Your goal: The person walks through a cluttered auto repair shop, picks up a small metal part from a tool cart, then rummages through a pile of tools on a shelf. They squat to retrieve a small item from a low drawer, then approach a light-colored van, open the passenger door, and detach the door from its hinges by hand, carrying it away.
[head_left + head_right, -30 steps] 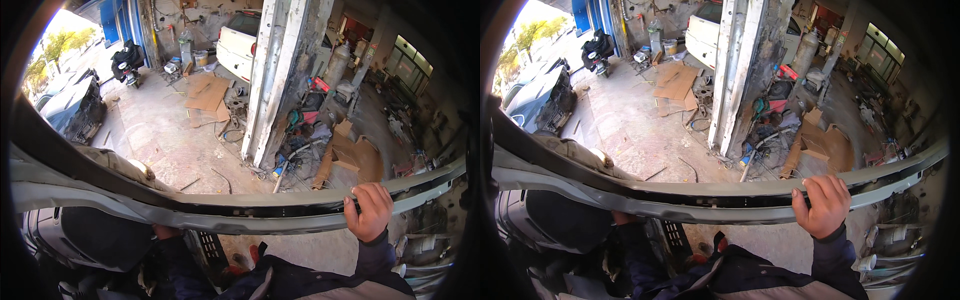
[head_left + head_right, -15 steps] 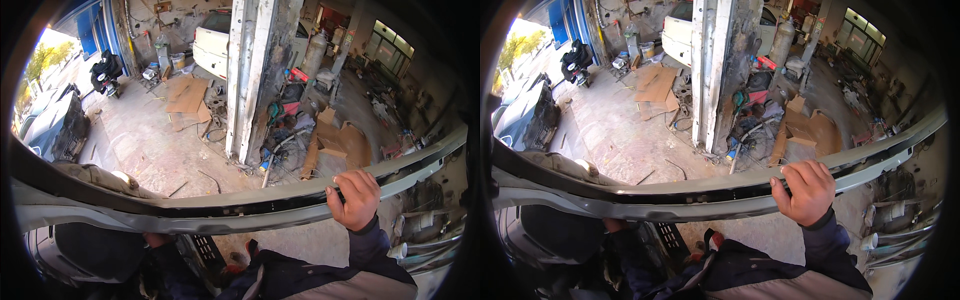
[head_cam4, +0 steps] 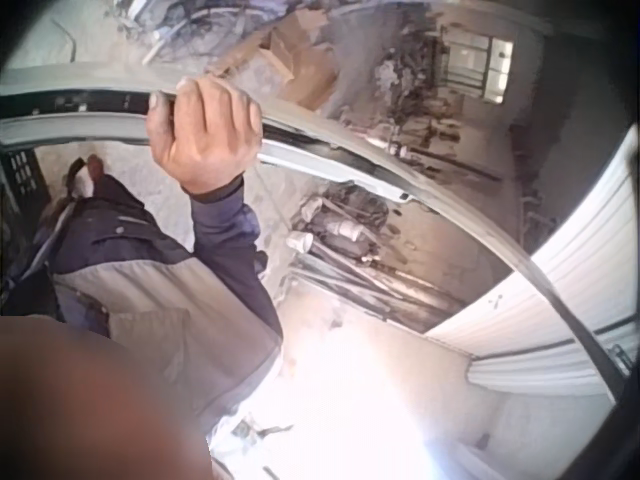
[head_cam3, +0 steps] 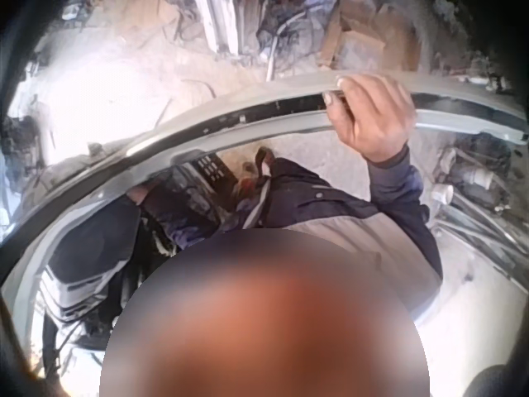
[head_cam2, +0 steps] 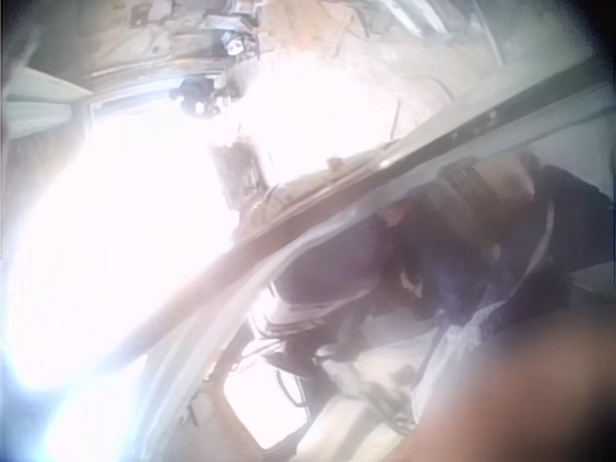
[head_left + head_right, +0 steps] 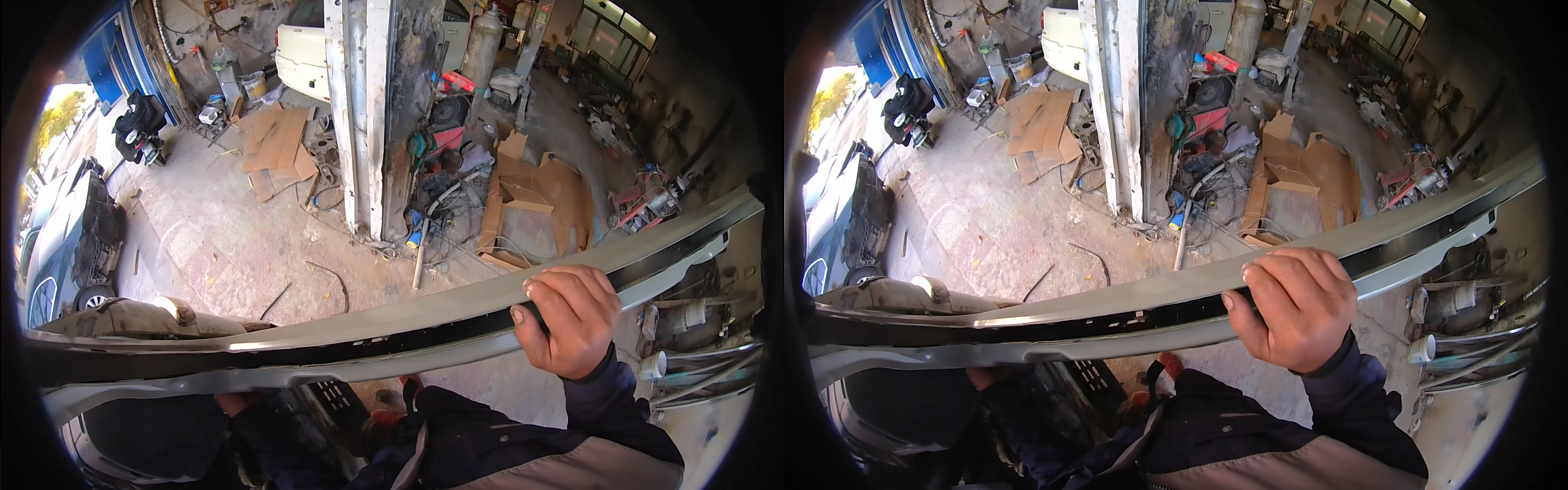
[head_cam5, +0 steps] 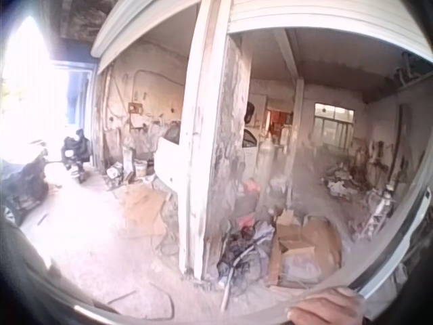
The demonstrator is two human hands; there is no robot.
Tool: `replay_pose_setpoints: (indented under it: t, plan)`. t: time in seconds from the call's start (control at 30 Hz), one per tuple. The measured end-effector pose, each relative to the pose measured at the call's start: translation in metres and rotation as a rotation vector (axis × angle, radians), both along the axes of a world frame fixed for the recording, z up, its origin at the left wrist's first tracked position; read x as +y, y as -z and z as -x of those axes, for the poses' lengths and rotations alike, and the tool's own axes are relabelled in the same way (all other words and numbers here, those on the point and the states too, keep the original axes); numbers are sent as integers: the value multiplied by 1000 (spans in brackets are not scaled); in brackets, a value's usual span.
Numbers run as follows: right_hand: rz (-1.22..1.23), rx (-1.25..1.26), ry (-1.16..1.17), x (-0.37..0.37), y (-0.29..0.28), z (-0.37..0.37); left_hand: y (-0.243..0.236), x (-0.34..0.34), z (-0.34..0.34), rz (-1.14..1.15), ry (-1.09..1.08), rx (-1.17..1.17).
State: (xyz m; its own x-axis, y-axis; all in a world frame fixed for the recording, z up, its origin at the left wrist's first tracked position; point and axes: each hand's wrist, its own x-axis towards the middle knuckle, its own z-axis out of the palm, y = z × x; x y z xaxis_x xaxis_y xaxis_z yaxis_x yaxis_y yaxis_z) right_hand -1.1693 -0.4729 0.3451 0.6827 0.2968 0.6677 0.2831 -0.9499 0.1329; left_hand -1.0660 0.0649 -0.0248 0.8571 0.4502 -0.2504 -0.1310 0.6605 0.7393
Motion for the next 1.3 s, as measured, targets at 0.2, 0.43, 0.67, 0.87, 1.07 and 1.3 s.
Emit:
replay_pose_setpoints:
  t: [0.2,0.43,0.67,0.87,1.07,1.3]
  plan:
    - [-2,17,-19,-1,-2,0,-2,3,-1,-22,2,16]
    - [-15,11,-30,0,1,-2,2,4,1,-25,-20,9]
    - [52,3,-46,4,6,0,10,-13,17,-659,-162,-53]
    - [23,40,-36,2,13,3,-29,-69,62,-33,-192,-113]
    - [71,-9,-26,-6,18,4,-21,-94,124,-90,-129,48]
    - [89,-28,-9,-14,21,3,-2,-108,177,-160,-45,174]
